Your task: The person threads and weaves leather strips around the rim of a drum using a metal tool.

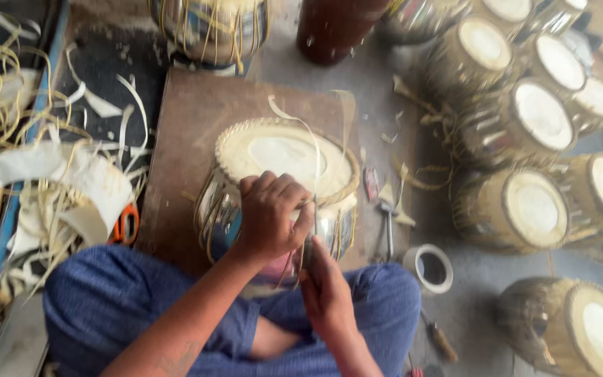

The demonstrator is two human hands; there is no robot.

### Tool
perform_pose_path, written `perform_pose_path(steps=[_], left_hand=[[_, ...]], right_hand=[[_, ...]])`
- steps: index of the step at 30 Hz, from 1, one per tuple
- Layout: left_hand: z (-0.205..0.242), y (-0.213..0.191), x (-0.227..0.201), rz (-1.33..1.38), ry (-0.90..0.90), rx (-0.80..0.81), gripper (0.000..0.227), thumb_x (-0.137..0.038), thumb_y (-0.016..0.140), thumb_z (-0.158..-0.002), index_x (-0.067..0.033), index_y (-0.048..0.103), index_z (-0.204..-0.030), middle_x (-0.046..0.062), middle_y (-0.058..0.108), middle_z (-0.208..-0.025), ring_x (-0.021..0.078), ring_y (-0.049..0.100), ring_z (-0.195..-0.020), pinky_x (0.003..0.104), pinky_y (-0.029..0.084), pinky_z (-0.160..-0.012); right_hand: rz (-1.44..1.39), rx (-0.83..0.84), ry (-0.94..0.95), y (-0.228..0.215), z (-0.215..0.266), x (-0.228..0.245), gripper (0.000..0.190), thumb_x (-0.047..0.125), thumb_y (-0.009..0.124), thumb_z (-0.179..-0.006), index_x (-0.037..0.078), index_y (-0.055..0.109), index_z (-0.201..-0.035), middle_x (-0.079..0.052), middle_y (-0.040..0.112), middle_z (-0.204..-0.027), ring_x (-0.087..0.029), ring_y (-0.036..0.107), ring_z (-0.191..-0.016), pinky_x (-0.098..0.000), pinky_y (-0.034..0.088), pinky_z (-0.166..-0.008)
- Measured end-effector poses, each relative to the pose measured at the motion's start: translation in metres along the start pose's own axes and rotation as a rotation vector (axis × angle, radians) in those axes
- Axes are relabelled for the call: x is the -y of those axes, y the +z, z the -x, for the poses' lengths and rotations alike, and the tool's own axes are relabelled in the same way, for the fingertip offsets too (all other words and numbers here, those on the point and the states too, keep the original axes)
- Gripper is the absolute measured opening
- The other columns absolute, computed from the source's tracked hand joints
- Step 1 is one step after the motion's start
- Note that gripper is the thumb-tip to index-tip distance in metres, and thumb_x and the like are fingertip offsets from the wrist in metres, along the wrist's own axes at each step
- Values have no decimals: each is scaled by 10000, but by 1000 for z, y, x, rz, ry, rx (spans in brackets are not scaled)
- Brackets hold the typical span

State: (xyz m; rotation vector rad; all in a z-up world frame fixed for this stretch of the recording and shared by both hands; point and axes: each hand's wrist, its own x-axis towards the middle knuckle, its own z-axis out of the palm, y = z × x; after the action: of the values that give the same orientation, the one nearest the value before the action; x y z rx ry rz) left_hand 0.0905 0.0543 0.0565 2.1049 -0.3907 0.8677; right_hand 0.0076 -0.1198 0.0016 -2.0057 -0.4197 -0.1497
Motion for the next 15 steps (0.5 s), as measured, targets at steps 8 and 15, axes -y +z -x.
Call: perform_pose_path(steps=[8, 15], left_hand=[[63, -9, -40, 84, 81, 125, 160, -224, 672, -897, -239, 741, -1041, -49, 609, -894, 210, 562, -885, 450, 321, -860], [86, -12, -44, 69, 187, 97, 144, -199, 666, -910, -232, 716, -1041, -59, 640, -976, 179, 575, -937, 435, 321, -912]], right_hand=[[-93, -94, 311, -66, 46, -5, 408, 2, 549, -906, -32, 617, -1307, -116, 741, -969, -167, 687, -760, -255, 559, -683], [-614, 171, 724, -74, 24, 19, 277, 168, 577, -967, -75, 692, -1033, -105, 704, -759, -162, 635, -604, -267, 503, -554]])
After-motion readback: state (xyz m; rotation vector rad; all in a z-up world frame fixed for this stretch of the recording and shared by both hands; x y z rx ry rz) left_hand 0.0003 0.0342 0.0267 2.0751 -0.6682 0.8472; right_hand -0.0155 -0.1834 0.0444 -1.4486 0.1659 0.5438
